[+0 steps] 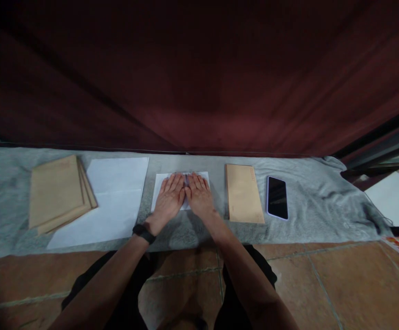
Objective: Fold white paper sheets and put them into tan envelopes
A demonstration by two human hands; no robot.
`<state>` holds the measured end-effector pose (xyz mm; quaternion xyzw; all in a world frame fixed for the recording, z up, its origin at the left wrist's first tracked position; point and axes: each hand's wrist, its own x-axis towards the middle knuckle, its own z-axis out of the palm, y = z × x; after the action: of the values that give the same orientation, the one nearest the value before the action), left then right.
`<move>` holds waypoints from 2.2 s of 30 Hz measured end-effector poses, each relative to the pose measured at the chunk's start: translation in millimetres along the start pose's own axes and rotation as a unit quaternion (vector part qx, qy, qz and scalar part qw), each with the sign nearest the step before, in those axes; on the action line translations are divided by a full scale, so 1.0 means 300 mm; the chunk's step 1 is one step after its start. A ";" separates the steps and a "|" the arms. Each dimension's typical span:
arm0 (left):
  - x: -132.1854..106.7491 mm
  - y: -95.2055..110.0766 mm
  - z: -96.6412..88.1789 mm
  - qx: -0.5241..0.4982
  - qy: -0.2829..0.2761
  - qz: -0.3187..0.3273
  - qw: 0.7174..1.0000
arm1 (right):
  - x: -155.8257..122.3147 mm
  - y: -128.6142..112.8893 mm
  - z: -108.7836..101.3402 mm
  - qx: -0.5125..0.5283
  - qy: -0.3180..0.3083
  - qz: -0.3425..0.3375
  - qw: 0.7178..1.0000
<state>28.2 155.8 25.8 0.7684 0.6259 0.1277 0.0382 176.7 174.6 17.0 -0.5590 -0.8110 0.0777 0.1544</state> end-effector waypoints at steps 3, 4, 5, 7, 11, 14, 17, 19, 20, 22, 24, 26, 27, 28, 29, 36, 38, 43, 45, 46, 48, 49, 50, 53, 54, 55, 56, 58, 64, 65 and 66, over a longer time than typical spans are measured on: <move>0.013 0.002 0.008 0.005 -0.012 0.001 1.000 | 0.020 -0.017 0.007 0.012 -0.025 -0.019 0.999; 0.017 -0.003 0.010 0.009 -0.014 0.000 1.000 | 0.026 -0.019 0.009 0.013 -0.028 -0.021 0.999; 0.020 -0.009 0.012 0.013 -0.017 0.001 1.000 | 0.031 -0.020 0.012 0.012 -0.029 -0.022 0.999; 0.027 -0.020 0.016 0.019 -0.023 0.003 1.000 | 0.040 -0.022 0.019 0.008 -0.026 -0.020 0.999; 0.039 -0.030 0.025 0.021 -0.019 -0.015 0.999 | 0.052 -0.029 0.035 -0.004 -0.011 -0.005 1.000; 0.041 -0.032 0.033 0.021 -0.008 -0.026 0.999 | 0.055 -0.032 0.043 -0.011 -0.001 0.002 1.000; 0.036 -0.038 0.036 0.021 -0.006 -0.037 0.999 | 0.049 -0.023 0.041 -0.023 0.002 0.005 1.000; 0.028 -0.047 0.034 0.023 -0.009 -0.043 0.999 | 0.041 -0.009 0.035 -0.033 0.004 0.010 0.999; 0.023 -0.053 0.032 0.025 -0.011 -0.046 0.999 | 0.036 -0.001 0.032 -0.037 0.006 0.012 0.999; 0.011 -0.064 0.027 0.029 -0.010 -0.052 0.998 | 0.025 0.017 0.024 -0.045 0.008 0.018 0.999; -0.001 -0.076 0.023 0.031 -0.003 -0.059 0.998 | 0.014 0.033 0.017 -0.050 0.011 0.022 0.998; -0.013 -0.086 0.019 0.031 0.005 -0.066 0.997 | 0.003 0.047 0.013 -0.053 0.015 0.026 0.998; -0.019 -0.090 0.017 0.030 0.008 -0.069 0.997 | -0.002 0.052 0.011 -0.054 0.016 0.028 0.998; -0.024 -0.094 0.016 0.028 0.012 -0.071 0.997 | -0.007 0.057 0.010 -0.054 0.018 0.030 0.998; -0.030 -0.097 0.015 0.025 0.016 -0.075 0.997 | -0.011 0.062 0.009 -0.055 0.020 0.033 0.998; -0.068 -0.104 0.000 -0.001 0.051 -0.125 0.991 | -0.042 0.091 0.014 -0.065 0.046 0.042 0.996; -0.076 -0.104 -0.014 -0.010 0.053 -0.128 0.990 | -0.050 0.099 0.019 -0.070 0.053 0.047 0.995; -0.088 -0.106 -0.064 -0.031 0.032 -0.138 0.989 | -0.059 0.105 0.029 -0.082 0.064 0.058 0.993; -0.092 -0.112 -0.085 -0.053 0.033 -0.143 0.988 | -0.059 0.102 0.030 -0.086 0.069 0.067 0.992; -0.093 -0.116 -0.095 -0.067 0.036 -0.144 0.987 | -0.059 0.101 0.030 -0.088 0.070 0.070 0.991; -0.092 -0.126 -0.114 -0.100 0.040 -0.157 0.982 | -0.059 0.097 0.028 -0.094 0.068 0.077 0.990; -0.090 -0.131 -0.123 -0.115 0.037 -0.170 0.978 | -0.058 0.096 0.026 -0.099 0.066 0.080 0.990; -0.088 -0.135 -0.132 -0.129 0.031 -0.188 0.973 | -0.058 0.094 0.024 -0.103 0.063 0.081 0.989; -0.078 -0.143 -0.154 -0.150 0.008 -0.247 0.957 | -0.059 0.090 0.018 -0.117 0.055 0.084 0.988; -0.075 -0.146 -0.158 -0.151 0.000 -0.261 0.953 | -0.059 0.088 0.017 -0.119 0.053 0.084 0.988; -0.072 -0.148 -0.161 -0.152 -0.005 -0.273 0.950 | -0.060 0.087 0.016 -0.121 0.052 0.086 0.988; -0.070 -0.150 -0.162 -0.155 -0.008 -0.281 0.947 | -0.061 0.087 0.015 -0.121 0.051 0.086 0.988; -0.066 -0.158 -0.160 -0.172 -0.014 -0.293 0.940 | -0.061 0.087 0.014 -0.120 0.051 0.087 0.988; -0.052 -0.171 -0.149 -0.429 0.008 -0.309 0.849 | -0.051 0.066 -0.036 -0.081 0.033 0.079 0.993; -0.050 -0.168 -0.154 -0.481 0.030 -0.307 0.821 | -0.051 0.052 -0.053 -0.060 0.025 0.062 0.996; -0.047 -0.163 -0.160 -0.524 0.053 -0.305 0.794 | -0.053 0.033 -0.070 -0.036 0.018 0.038 0.998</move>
<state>-32.7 147.8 59.5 0.3922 0.6663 0.4581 0.4385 197.9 162.3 31.2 -0.5961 -0.7883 0.0449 0.1456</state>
